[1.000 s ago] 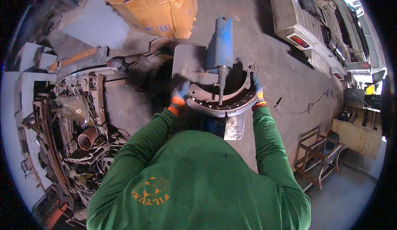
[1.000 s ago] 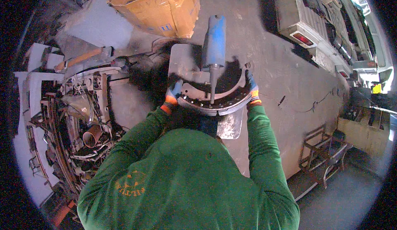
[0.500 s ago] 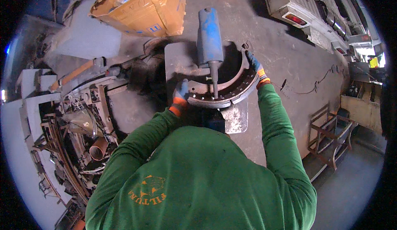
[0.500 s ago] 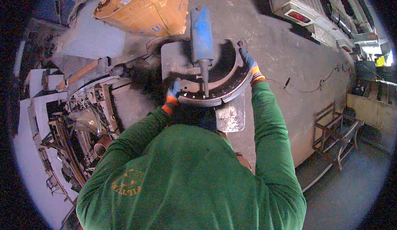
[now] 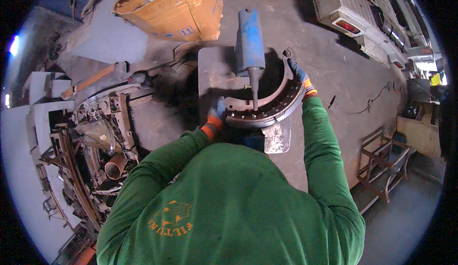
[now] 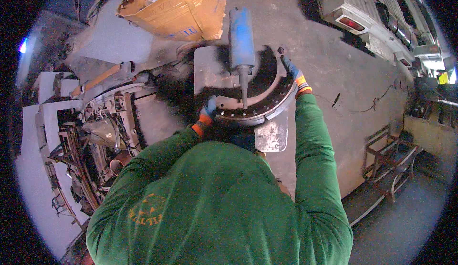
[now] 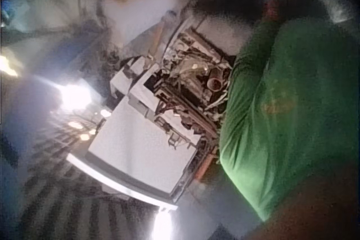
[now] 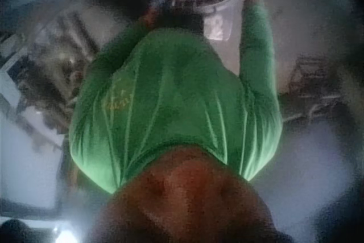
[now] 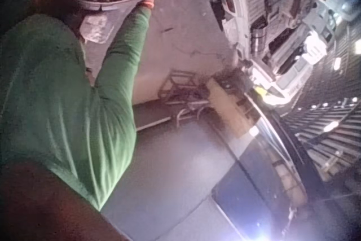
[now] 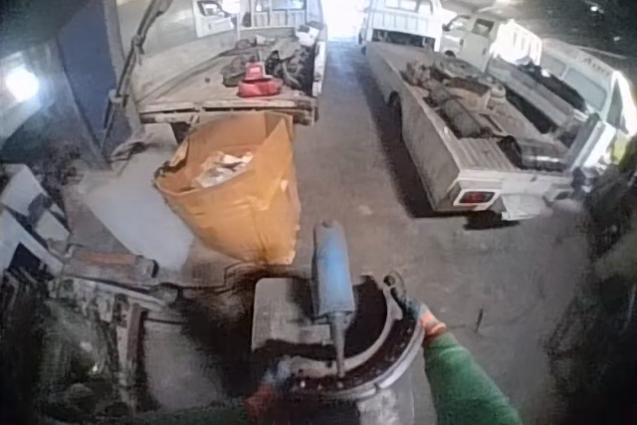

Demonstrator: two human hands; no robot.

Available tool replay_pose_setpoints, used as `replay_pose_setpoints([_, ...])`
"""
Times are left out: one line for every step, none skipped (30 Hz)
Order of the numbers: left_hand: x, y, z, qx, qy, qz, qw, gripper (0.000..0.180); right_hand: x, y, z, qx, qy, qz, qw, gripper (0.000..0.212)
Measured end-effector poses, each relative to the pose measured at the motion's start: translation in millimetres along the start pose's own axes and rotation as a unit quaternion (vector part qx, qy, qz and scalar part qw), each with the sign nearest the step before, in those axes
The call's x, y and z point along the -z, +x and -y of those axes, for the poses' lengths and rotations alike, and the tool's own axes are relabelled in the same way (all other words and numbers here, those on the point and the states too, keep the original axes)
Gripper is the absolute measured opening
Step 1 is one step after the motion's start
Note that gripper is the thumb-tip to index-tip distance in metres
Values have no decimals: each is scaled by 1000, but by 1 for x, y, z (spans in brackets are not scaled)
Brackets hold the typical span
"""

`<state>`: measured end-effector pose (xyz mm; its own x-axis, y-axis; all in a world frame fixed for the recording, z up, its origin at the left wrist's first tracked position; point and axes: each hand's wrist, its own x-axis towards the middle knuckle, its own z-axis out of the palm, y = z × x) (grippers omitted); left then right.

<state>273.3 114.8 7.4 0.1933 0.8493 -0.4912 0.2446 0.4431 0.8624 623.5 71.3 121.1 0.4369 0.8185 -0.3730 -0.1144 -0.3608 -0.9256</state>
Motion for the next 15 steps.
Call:
replay_pose_setpoints([1, -1, -4, 21, -55, 45, 997, 47, -14, -19, 22, -37, 86, -34, 995, 44])
replay_pose_setpoints([2, -4, -15, 43, -111, 90, 989, 46, -19, -31, 32, -71, 170, -68, 981, 44])
replay_pose_setpoints([0, -5, -25, 62, -166, 138, 974, 46, -2, -34, 13, -13, 174, -18, 985, 45])
replay_pose_setpoints([-4, 2, -23, 57, -68, 129, 988, 43, 17, -30, -19, -45, 233, -35, 971, 45])
replay_pose_setpoints([-3, 10, -16, 49, 24, 108, 993, 41, 30, -16, -51, -76, 289, -41, 954, 44])
replay_pose_setpoints([4, 17, -5, 48, 113, 64, 990, 39, 4, -24, -21, -99, 290, -44, 951, 45])
replay_pose_setpoints([3, 14, -13, 56, 6, 91, 994, 36, -14, -45, 15, -115, 294, -70, 946, 46])
replay_pose_setpoints([-2, 1, -36, 64, -95, 133, 984, 34, -1, -48, 7, -119, 306, -83, 941, 47])
replay_pose_setpoints([-2, -10, -52, 75, -195, 163, 964, 32, 9, -43, -7, -127, 318, -87, 935, 47])
replay_pose_setpoints([0, -12, -57, 64, -170, 159, 970, 31, 13, -40, -17, -137, 330, -85, 930, 48])
replay_pose_setpoints([3, -14, -60, 54, -146, 151, 976, 31, 13, -45, -22, -35, 256, -37, 965, 51])
replay_pose_setpoints([0, -14, -62, 38, -136, 145, 979, 31, 23, -39, -35, -84, 299, -38, 950, 51])
replay_pose_setpoints([-4, -15, -65, 22, -126, 141, 982, 31, 35, -24, -55, -130, 342, -38, 930, 51])
replay_pose_setpoints([-4, -18, -62, 1, -132, 119, 984, 32, 32, -20, -54, -144, 352, -33, 924, 51])
replay_pose_setpoints([-5, -21, -60, -18, -138, 102, 985, 33, 32, -20, -53, -156, 363, -32, 918, 51])
